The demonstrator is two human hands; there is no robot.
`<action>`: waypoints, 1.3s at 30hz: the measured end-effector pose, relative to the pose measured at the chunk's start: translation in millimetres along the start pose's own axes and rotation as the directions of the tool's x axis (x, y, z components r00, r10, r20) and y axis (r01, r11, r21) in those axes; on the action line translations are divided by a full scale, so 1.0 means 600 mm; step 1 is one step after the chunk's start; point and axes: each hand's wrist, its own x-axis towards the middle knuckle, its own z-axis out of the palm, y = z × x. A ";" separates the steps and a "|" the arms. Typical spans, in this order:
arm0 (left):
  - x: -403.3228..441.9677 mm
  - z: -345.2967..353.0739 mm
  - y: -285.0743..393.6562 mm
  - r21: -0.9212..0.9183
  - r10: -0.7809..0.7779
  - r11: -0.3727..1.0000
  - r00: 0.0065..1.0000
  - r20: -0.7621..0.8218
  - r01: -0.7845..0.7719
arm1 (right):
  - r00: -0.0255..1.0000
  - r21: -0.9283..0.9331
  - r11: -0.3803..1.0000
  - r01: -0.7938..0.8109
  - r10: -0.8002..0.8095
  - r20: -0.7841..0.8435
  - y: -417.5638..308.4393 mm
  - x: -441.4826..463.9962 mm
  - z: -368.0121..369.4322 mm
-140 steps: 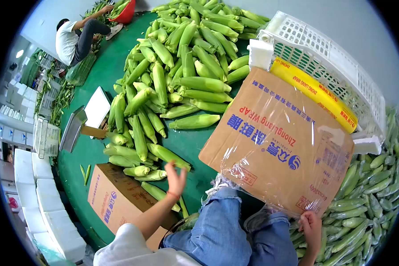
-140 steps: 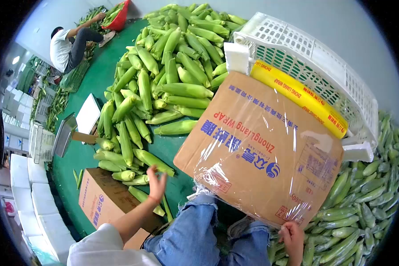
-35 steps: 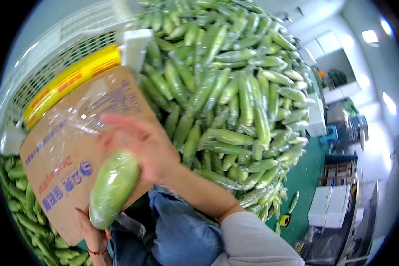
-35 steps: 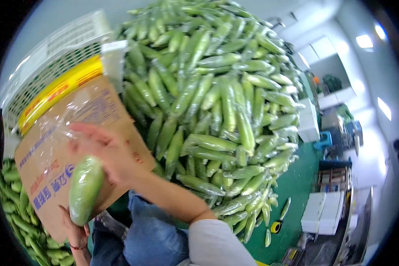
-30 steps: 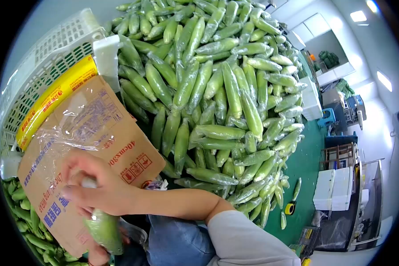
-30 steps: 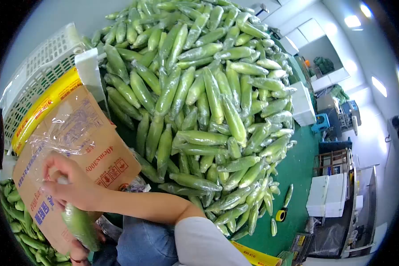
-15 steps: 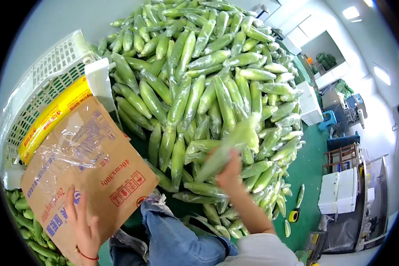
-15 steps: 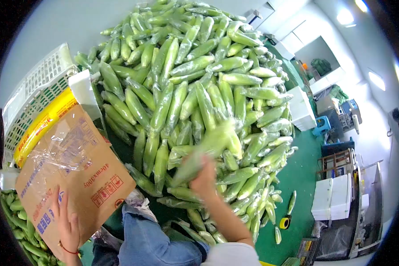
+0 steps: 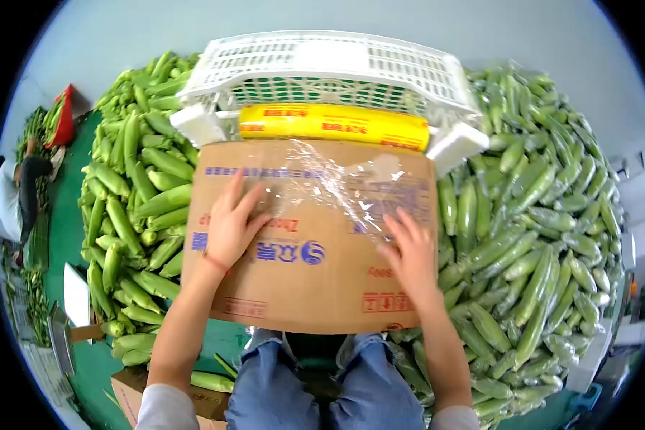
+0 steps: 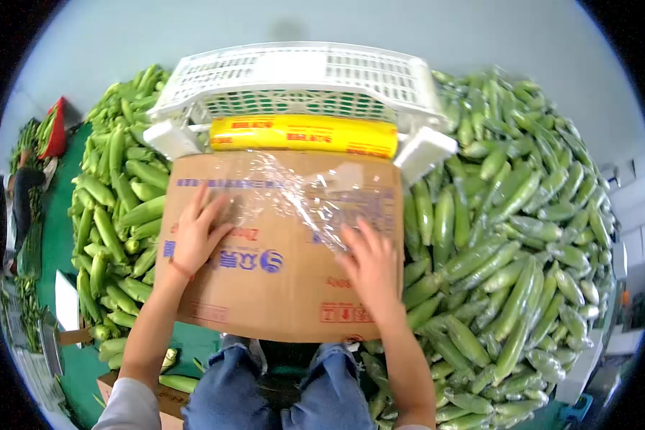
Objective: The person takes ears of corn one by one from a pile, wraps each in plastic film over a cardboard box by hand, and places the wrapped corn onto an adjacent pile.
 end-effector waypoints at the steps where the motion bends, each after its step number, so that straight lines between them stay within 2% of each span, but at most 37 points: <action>1: 0.022 0.014 -0.024 -0.090 0.142 0.986 0.989 0.027 -0.139 | 0.999 0.059 0.998 -0.034 0.035 -0.008 0.018 0.027 0.018; 2: 0.041 0.026 -0.055 -0.177 0.280 0.947 0.959 0.042 -0.268 | 0.997 0.201 0.976 -0.079 0.078 0.014 0.019 0.046 0.021; 3: 0.041 0.025 -0.076 -0.264 0.407 0.886 0.912 0.053 -0.381 | 0.977 0.346 0.918 -0.192 0.145 0.157 0.010 0.050 0.019; 4: 0.026 0.010 -0.064 -0.256 0.276 0.934 0.958 0.082 -0.247 | 0.954 0.402 0.875 -0.268 0.183 0.238 0.012 0.038 0.015; 5: 0.010 -0.011 -0.049 -0.235 0.134 0.966 0.985 0.110 -0.105 | 0.892 0.502 0.744 -0.441 0.305 0.332 0.039 0.008 0.020; 6: -0.008 -0.035 -0.055 -0.314 0.167 0.934 0.985 -0.039 -0.171 | 0.860 0.618 0.598 -0.510 0.377 0.345 -0.006 0.010 -0.042; 7: -0.035 -0.064 -0.059 -0.283 0.172 0.941 0.982 -0.074 -0.186 | 0.906 0.645 0.639 -0.420 0.329 0.265 0.072 -0.041 -0.030; 8: -0.073 -0.089 -0.061 -0.256 0.194 0.946 0.980 -0.050 -0.200 | 0.887 0.624 0.631 -0.461 0.354 0.297 0.060 -0.057 -0.064; 9: -0.116 -0.111 -0.057 -0.240 0.221 0.945 0.975 -0.025 -0.220 | 0.837 0.419 0.743 -0.522 0.353 0.418 0.075 -0.096 -0.086; 11: -0.205 -0.133 -0.042 -0.286 0.272 0.923 0.962 0.007 -0.259 | 0.704 0.362 0.709 -0.606 0.267 0.658 0.037 -0.129 -0.121; 13: -0.288 -0.131 -0.016 -0.331 0.150 0.935 0.988 0.041 -0.128 | 0.633 0.359 0.623 -0.695 0.292 0.717 0.001 -0.151 -0.122; 14: -0.326 -0.121 -0.006 -0.345 0.124 0.931 0.992 -0.002 -0.117 | 0.597 0.353 0.579 -0.735 0.307 0.741 -0.013 -0.159 -0.122; 15: -0.357 -0.110 0.003 -0.358 0.100 0.927 0.994 -0.050 -0.112 | 0.574 0.336 0.586 -0.737 0.281 0.769 -0.019 -0.163 -0.115; 16: -0.386 -0.108 0.003 -0.364 0.050 0.930 0.998 -0.033 -0.058 | 0.553 0.322 0.594 -0.738 0.258 0.792 -0.021 -0.169 -0.099; 17: -0.422 -0.098 -0.009 -0.297 -0.122 0.950 0.991 -0.053 0.101 | 0.529 0.304 0.600 -0.740 0.240 0.814 -0.023 -0.178 -0.085; 18: -0.456 -0.079 -0.033 -0.236 -0.289 0.935 0.954 -0.083 0.263 | 0.562 0.352 0.570 -0.742 0.244 0.790 -0.016 -0.188 -0.074; 19: -0.480 -0.045 -0.069 -0.257 -0.632 0.771 0.748 -0.202 0.582 | 0.556 0.364 0.550 -0.752 0.233 0.798 -0.015 -0.185 -0.075; 20: -0.492 -0.004 -0.126 -0.351 -0.803 0.592 0.489 -0.341 0.726 | 0.549 0.374 0.527 -0.763 0.223 0.806 -0.015 -0.181 -0.076; 21: -0.521 0.039 -0.196 -0.254 -0.864 0.448 0.341 -0.371 0.857 | 0.544 0.386 0.501 -0.775 0.216 0.811 -0.015 -0.179 -0.075; 22: -0.547 0.087 -0.262 -0.276 -0.891 0.339 0.212 -0.402 0.899 | 0.528 0.371 0.506 -0.778 0.209 0.823 -0.015 -0.178 -0.075; 23: -0.540 0.109 -0.302 -0.360 -0.963 -0.041 -0.134 -0.236 0.932 | 0.511 0.353 0.510 -0.784 0.208 0.834 -0.014 -0.176 -0.076; 24: -0.574 0.153 -0.364 -0.535 -0.956 -0.218 -0.288 -0.050 0.816 | 0.491 0.331 0.511 -0.794 0.216 0.844 -0.013 -0.176 -0.080; 25: -0.558 0.160 -0.378 -0.403 -0.888 -0.405 -0.458 -0.039 0.821 | 0.503 0.345 0.515 -0.785 0.205 0.840 -0.013 -0.177 -0.079; 26: -0.624 0.211 -0.429 -0.572 -0.960 -0.181 -0.271 -0.075 0.800 | 0.514 0.353 0.519 -0.779 0.204 0.833 -0.014 -0.178 -0.076; 27: -0.602 0.191 -0.410 -0.762 -0.989 -0.106 -0.151 0.010 0.639 | 0.517 0.353 0.521 -0.777 0.209 0.830 -0.015 -0.181 -0.082; 28: -0.569 0.156 -0.375 -0.824 -0.981 -0.172 -0.173 0.091 0.540 | 0.513 0.331 0.537 -0.776 0.230 0.827 -0.020 -0.180 -0.090; 29: -0.522 0.094 -0.339 -0.844 -0.903 -0.426 -0.206 0.376 0.327 | 0.513 0.316 0.549 -0.773 0.250 0.821 -0.029 -0.174 -0.092; 30: -0.476 0.054 -0.295 -0.928 -0.930 -0.359 -0.116 0.348 0.102 | 0.513 0.304 0.560 -0.770 0.262 0.817 -0.036 -0.168 -0.089; 31: -0.462 0.008 -0.266 -0.924 -0.930 -0.363 0.020 0.368 0.121 | 0.533 0.305 0.580 -0.755 0.272 0.801 -0.039 -0.165 -0.086; 32: -0.449 -0.024 -0.240 -0.940 -0.950 -0.275 0.096 0.298 0.200 | 0.545 0.299 0.603 -0.739 0.275 0.792 -0.042 -0.163 -0.086; 33: -0.410 -0.064 -0.189 -0.910 -0.981 -0.047 0.153 0.120 0.411 | 0.558 0.296 0.634 -0.715 0.262 0.787 -0.045 -0.168 -0.087; 34: -0.347 -0.105 -0.117 -0.857 -0.977 0.132 0.214 -0.027 0.497 | 0.583 0.306 0.644 -0.701 0.270 0.766 -0.047 -0.174 -0.086; 35: -0.317 -0.149 -0.084 -0.767 -0.868 0.298 0.495 0.029 0.568 | 0.614 0.324 0.656 -0.681 0.272 0.741 -0.049 -0.176 -0.083; 36: -0.293 -0.166 -0.063 -0.640 -0.721 0.545 0.693 -0.026 0.542 | 0.647 0.345 0.666 -0.661 0.273 0.712 -0.054 -0.177 -0.081; 37: -0.231 -0.196 -0.023 -0.173 -0.365 0.925 0.918 -0.158 0.338 | 0.674 0.291 0.742 -0.604 0.281 0.683 -0.061 -0.177 -0.083; 38: -0.192 -0.202 0.011 -0.077 -0.194 0.979 0.980 -0.051 0.189 | 0.698 0.230 0.804 -0.548 0.289 0.655 -0.070 -0.175 -0.084; 39: -0.163 -0.197 0.049 -0.090 -0.109 0.989 0.992 0.066 0.115 | 0.722 0.163 0.857 -0.490 0.294 0.626 -0.079 -0.177 -0.086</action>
